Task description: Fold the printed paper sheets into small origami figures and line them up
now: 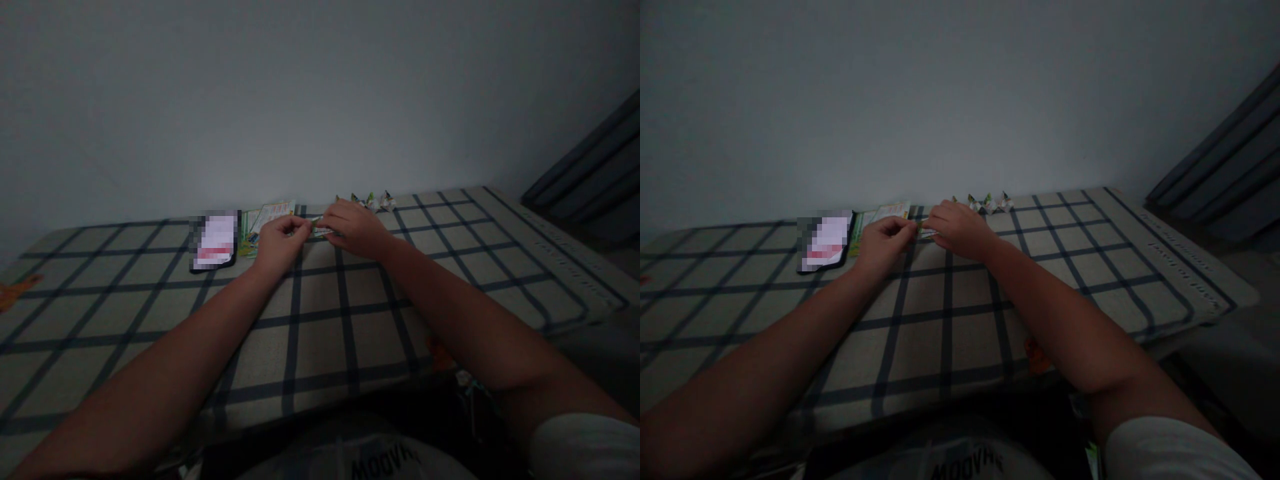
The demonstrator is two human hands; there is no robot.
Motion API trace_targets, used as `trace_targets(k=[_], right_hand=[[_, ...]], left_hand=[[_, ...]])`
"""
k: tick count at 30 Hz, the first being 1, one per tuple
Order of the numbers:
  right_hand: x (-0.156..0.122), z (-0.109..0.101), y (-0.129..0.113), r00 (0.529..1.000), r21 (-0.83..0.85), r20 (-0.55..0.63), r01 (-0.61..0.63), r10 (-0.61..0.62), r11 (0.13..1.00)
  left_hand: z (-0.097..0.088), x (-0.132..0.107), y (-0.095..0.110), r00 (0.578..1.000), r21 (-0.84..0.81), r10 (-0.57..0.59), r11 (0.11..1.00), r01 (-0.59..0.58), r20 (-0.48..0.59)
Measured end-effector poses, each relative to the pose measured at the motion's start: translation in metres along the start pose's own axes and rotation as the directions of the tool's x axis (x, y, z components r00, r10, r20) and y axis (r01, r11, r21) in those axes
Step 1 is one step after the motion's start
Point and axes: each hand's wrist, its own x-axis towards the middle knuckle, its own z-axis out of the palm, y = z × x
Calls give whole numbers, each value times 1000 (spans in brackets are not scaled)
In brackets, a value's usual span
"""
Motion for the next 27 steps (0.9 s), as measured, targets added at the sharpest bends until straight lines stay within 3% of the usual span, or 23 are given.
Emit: trace_targets(k=[10, 19, 23, 27], right_hand=[[2, -6, -5, 999, -25, 37, -1, 2, 1000], [2, -1, -5, 999, -56, 29, 31, -29, 998], [3, -3, -7, 999, -56, 51, 21, -18, 998], [2, 0, -6, 1000, -5, -9, 14, -14, 1000]], left_hand=[[0, -4, 3, 992, 119, 121, 986, -119, -17], [-3, -2, 5, 995, 96, 90, 992, -86, -38], [-1, -3, 4, 994, 84, 108, 991, -105, -32], [-2, -2, 2, 988, 93, 155, 984, -153, -9]])
